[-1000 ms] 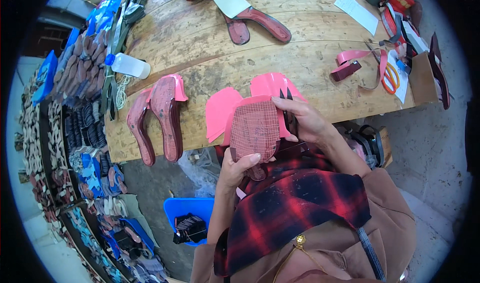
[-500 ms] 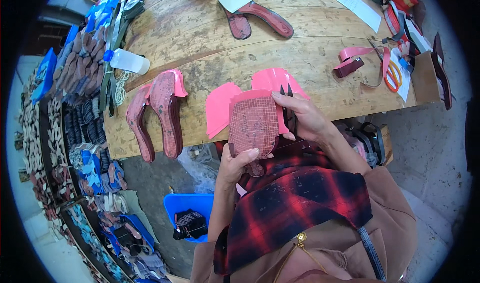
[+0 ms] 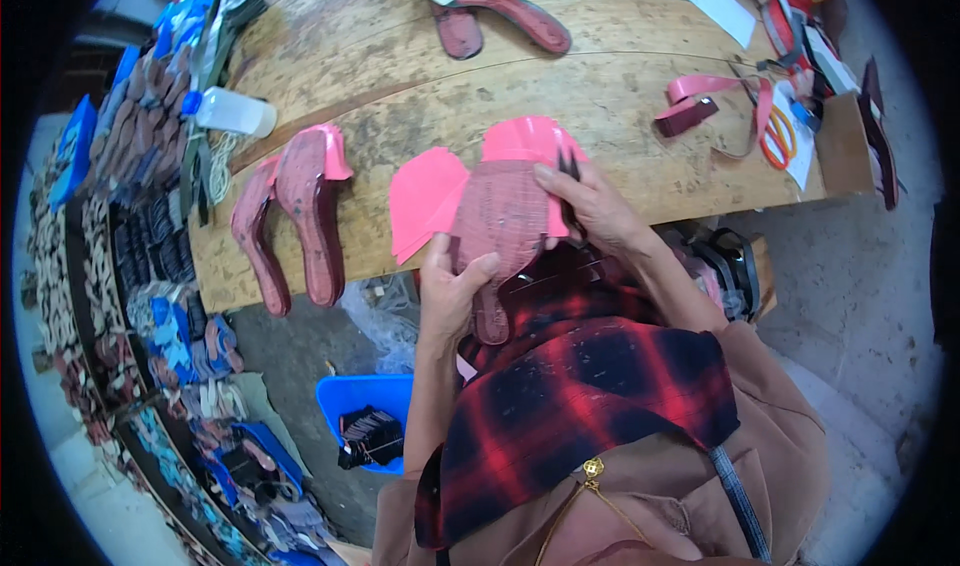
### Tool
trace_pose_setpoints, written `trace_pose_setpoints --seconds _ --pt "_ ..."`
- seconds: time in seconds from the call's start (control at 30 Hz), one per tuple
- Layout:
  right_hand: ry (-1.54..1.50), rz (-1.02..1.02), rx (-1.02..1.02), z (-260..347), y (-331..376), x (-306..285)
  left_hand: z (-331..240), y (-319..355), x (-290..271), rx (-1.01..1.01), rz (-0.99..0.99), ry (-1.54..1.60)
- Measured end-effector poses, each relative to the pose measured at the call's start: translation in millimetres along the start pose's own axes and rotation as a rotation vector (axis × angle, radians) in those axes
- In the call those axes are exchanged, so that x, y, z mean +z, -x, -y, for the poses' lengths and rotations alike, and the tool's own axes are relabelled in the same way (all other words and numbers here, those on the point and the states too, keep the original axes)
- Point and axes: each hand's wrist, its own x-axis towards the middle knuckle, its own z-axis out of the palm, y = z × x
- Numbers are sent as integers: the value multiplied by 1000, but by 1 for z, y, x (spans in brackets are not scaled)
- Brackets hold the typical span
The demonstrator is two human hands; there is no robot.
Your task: The person assembles pink flip-flops by hand at a wooden workbench. They pick up pink straps, cut them to size using scissors, and attach them to the sole of the slippers. The person handles multiple slipper soles and straps, organizing them on the table while working.
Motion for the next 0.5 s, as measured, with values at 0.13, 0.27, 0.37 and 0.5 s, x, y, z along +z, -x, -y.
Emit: trace_pose_setpoints --seconds 0.13,0.27,0.37,0.5 --pt "-76 -19 -53 -19 3 -16 14 -3 -14 -98 153 413" --pt "-154 -2 -110 -29 8 -22 8 -2 2 -273 -31 453" --pt "-155 -24 -95 -33 11 -27 17 2 5 -265 -98 373" --pt "67 -111 -82 -26 17 -36 13 21 1 -118 94 332"
